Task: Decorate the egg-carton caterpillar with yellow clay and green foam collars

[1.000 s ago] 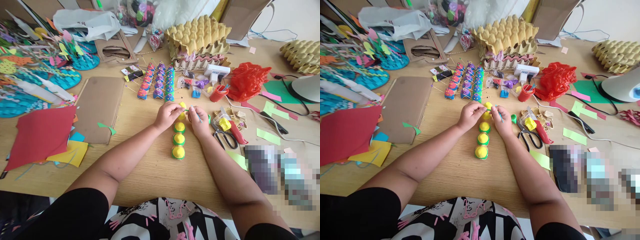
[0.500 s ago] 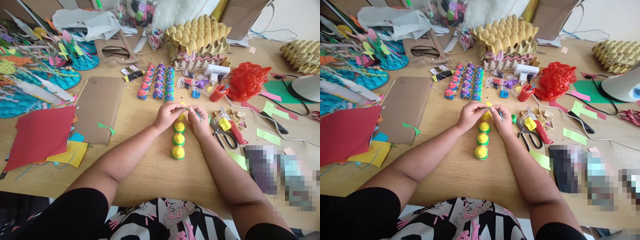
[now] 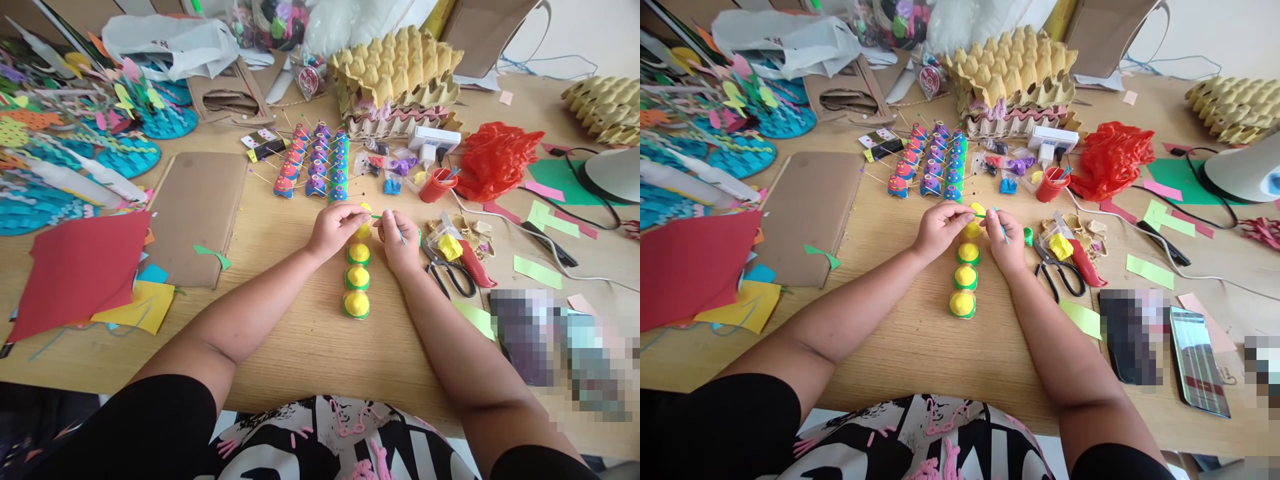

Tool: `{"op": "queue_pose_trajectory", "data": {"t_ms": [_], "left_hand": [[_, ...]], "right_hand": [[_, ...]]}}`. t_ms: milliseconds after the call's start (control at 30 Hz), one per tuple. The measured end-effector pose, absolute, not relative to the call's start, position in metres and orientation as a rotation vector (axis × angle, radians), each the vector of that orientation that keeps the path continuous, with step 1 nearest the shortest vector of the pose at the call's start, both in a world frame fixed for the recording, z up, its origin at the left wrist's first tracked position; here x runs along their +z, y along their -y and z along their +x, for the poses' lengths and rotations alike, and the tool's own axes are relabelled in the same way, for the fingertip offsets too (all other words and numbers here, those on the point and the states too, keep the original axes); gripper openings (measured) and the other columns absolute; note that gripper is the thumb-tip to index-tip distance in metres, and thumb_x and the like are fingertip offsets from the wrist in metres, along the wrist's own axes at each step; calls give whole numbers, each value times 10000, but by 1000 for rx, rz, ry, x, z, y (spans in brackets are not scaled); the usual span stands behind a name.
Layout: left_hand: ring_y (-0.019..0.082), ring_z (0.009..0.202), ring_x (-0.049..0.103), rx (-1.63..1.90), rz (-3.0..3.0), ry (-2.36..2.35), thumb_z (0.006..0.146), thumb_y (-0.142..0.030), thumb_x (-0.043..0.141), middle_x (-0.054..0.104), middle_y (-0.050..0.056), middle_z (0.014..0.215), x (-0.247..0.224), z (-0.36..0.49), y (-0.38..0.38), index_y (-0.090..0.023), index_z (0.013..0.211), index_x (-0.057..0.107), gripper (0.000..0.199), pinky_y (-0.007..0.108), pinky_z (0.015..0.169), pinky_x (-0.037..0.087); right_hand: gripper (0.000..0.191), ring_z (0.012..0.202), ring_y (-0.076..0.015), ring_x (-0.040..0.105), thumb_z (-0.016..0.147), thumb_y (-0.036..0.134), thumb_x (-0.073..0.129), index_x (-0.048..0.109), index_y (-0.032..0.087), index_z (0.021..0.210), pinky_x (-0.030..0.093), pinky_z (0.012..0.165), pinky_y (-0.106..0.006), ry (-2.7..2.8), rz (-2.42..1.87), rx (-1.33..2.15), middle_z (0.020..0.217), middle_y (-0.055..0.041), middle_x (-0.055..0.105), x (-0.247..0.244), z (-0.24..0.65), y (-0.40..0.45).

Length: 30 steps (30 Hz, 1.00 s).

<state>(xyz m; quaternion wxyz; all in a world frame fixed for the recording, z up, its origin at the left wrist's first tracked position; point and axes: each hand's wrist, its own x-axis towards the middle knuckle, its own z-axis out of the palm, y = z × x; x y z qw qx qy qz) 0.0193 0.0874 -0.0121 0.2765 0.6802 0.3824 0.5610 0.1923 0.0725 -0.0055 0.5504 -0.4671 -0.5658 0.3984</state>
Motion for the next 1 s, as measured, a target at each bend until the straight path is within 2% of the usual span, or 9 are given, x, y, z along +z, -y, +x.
{"op": "queue_pose_trajectory", "data": {"t_ms": [133,300,433,600,767,1000], "left_hand": [[173,898,763,1488,1825,-1049,988,-520,707,842,81,999,-11,18,-87,-195,981,834,349,303,809,598],[172,933,769,1503,1799,-1000,977,-485,733,843,85,1025,-11,19,-87,-192,999,837,311,291,819,599],[175,973,768,1467,1764,-981,936,-451,790,835,89,1110,-14,20,-89,-201,1088,824,294,299,866,607],[164,878,744,1477,1799,-995,944,-472,774,823,77,1025,-17,21,-91,-204,1024,825,284,294,790,597],[185,918,748,1487,1869,-1033,963,-498,746,828,83,1012,-12,19,-88,-205,985,826,305,326,842,603],[183,833,737,1487,1969,-1047,1030,-620,586,801,60,832,-8,17,-88,-204,855,806,501,332,824,566]], "right_hand": [[670,525,-113,329,904,862,535,632,233,697,291,549,-310,1344,-1079,980,546,49,399,-3,192,-71],[530,609,-114,396,845,750,740,649,230,799,342,596,-292,1401,-1076,982,655,46,488,1,192,-68],[492,634,-114,417,843,711,765,653,232,847,355,605,-285,1366,-1076,995,703,43,519,2,193,-68],[471,628,-109,421,824,678,800,652,237,895,352,590,-277,1334,-1052,1047,724,48,525,-1,193,-70],[501,595,-107,392,845,715,762,618,236,826,344,588,-288,1356,-1065,1018,668,55,490,-1,192,-69],[575,632,-128,414,911,745,662,626,219,680,332,585,-296,1390,-1079,960,634,19,483,-2,192,-68]]}}
